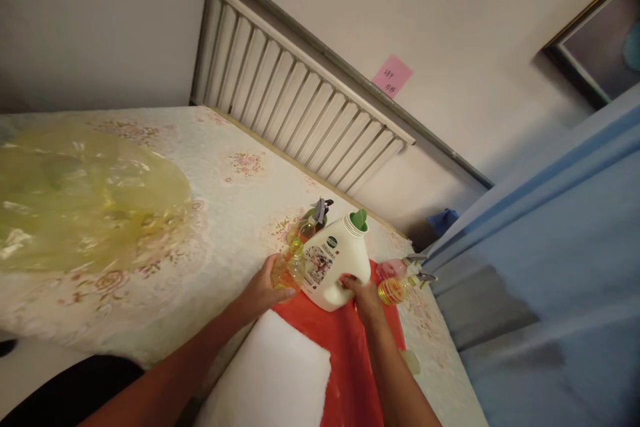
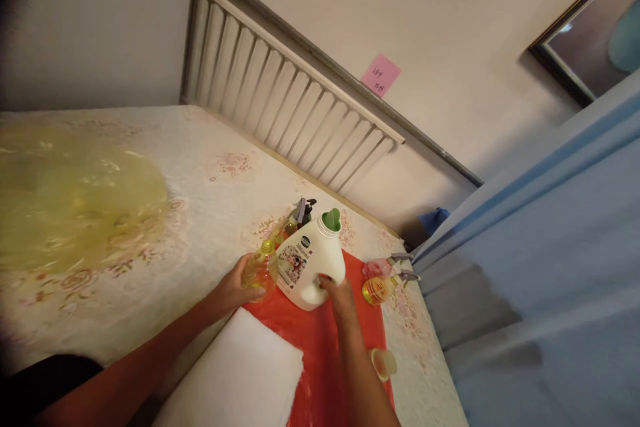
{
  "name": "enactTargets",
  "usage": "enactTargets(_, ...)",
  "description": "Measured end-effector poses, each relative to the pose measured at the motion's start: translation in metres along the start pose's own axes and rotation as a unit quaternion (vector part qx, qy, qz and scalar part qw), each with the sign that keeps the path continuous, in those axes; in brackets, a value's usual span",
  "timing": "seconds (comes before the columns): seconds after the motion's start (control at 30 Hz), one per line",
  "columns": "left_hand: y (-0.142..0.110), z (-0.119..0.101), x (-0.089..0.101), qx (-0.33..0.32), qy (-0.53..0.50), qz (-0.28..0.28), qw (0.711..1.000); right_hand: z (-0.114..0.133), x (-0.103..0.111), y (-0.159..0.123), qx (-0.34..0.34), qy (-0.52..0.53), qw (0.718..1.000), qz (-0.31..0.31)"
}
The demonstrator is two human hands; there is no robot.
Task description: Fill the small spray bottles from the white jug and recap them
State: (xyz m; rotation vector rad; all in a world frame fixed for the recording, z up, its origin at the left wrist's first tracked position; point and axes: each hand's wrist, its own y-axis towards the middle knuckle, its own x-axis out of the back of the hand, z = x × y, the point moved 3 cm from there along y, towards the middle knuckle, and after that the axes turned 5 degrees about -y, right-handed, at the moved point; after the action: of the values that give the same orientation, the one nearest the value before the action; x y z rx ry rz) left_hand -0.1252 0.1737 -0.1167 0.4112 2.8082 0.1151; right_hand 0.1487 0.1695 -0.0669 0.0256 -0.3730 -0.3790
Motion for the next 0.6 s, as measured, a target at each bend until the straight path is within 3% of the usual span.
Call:
enactTargets(0.23, 0.004, 0.008, 0.006, -0.008, 0.013, -0.013, 1.000, -0.021, -0.006, 0.012, 0.006, 0.026, 0.999, 0.022)
enactTargets(0.6, 0.007, 0.014, 0.008, -0.005, 0.011, -0.031, 0.999, -0.017, -0.008, 0.008, 0.006, 0.001, 1.000, 0.011)
